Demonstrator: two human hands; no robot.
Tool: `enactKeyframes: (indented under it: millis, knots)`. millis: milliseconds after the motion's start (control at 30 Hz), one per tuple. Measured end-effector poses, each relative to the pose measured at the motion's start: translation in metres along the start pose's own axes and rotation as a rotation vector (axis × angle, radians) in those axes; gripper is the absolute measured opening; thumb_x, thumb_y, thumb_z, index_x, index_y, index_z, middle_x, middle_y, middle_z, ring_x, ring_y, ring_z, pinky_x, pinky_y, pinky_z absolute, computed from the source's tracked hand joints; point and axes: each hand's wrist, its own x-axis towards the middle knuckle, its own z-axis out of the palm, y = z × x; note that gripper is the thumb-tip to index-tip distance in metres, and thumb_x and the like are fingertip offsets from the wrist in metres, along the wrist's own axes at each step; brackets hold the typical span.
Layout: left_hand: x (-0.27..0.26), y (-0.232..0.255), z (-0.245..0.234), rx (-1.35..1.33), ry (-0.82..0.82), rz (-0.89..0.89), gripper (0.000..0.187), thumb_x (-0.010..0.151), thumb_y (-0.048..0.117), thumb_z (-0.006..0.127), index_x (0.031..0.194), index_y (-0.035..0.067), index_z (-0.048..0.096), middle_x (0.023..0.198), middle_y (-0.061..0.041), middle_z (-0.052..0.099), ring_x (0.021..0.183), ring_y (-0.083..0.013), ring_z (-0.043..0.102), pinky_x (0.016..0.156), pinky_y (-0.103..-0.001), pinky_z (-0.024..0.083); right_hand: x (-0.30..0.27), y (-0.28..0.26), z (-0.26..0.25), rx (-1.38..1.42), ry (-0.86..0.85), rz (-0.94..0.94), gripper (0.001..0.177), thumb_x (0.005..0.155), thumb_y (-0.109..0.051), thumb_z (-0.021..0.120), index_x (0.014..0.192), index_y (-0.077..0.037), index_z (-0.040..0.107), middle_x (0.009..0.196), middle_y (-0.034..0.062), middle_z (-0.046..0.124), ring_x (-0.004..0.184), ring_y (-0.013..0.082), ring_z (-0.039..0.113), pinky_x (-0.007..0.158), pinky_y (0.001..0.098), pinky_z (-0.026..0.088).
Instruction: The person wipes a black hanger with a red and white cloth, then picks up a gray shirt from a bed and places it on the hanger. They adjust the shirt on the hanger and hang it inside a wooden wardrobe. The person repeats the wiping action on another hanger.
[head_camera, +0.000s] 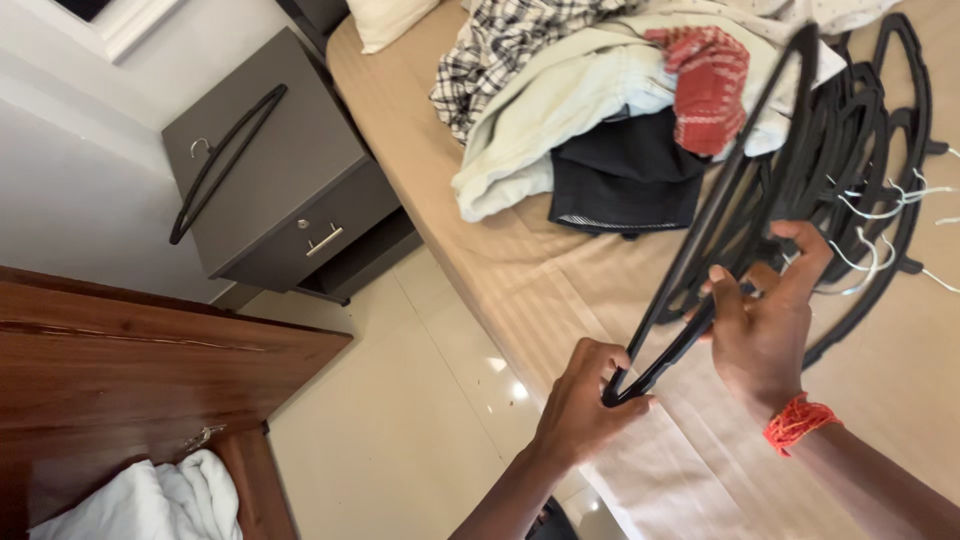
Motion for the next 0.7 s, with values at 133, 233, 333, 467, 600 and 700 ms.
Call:
enactKeyframes:
  millis: [133,233,333,467,600,700]
  knots:
    - [0.000,-0.005,-0.032,-0.143,-0.053,-0.269,0.056,0.074,0.030,0.086,0.115,0.007,0.056,0.118,-0.007,0.056,0.090,-0.0187,0.067,0.067,-0.038,0.056,0.016,-0.030,0.033,-0.119,-0.061,-0.064,0.058,0.104,0.001,0.053,0.150,-0.009,0.019,0.087,0.0140,0.068,0.062,0.0216,0.065,0.054,0.0335,0.051]
    - [-0.006,-0.023,-0.060,-0.122,-0.032,-0.147,0.046,0.083,0.027,0.085,0.114,0.005,0.060,0.120,-0.008,0.058,0.089,-0.0205,0.068,0.073,-0.035,0.055,0.032,-0.051,0.059,-0.246,-0.135,-0.121,0.058,0.103,0.001,0.051,0.152,-0.010,0.021,0.084,0.0133,0.072,0.062,0.0226,0.065,0.059,0.0353,0.049]
    - [-0.008,-0.045,-0.096,-0.071,0.032,-0.091,0.042,0.083,0.023,0.084,0.113,0.005,0.061,0.121,-0.008,0.058,0.092,-0.0226,0.070,0.076,-0.035,0.057,0.050,-0.067,0.083,-0.317,-0.319,-0.184,0.053,0.102,0.000,0.048,0.148,-0.009,0.023,0.085,0.0135,0.073,0.071,0.0219,0.069,0.070,0.0355,0.051]
    - [-0.013,-0.055,-0.158,0.120,0.224,-0.025,0.044,0.080,0.015,0.083,0.118,0.008,0.061,0.126,-0.010,0.057,0.109,-0.0291,0.061,0.091,-0.037,0.052,0.069,-0.083,0.123,-0.408,-0.605,-0.064,0.045,0.099,-0.006,0.050,0.139,-0.017,0.034,0.086,0.0084,0.076,0.069,0.0264,0.067,0.074,0.0384,0.052]
    - [-0.006,-0.045,-0.230,0.455,0.463,0.147,0.055,0.078,0.017,0.082,0.127,0.008,0.059,0.137,-0.013,0.051,0.126,-0.0342,0.050,0.106,-0.045,0.040,0.069,-0.099,0.170,-0.403,-0.801,-0.226,0.046,0.093,-0.006,0.049,0.137,-0.019,0.042,0.076,0.0078,0.071,0.077,0.0227,0.070,0.076,0.0386,0.052]
    - [0.000,-0.042,-0.270,0.644,0.583,0.292,0.058,0.084,0.025,0.075,0.134,0.002,0.057,0.141,-0.016,0.052,0.127,-0.0371,0.048,0.106,-0.050,0.031,0.066,-0.120,0.203,-0.581,-0.945,-0.135,0.051,0.090,-0.010,0.051,0.138,-0.025,0.046,0.067,0.0108,0.066,0.070,0.0294,0.065,0.073,0.0418,0.049]
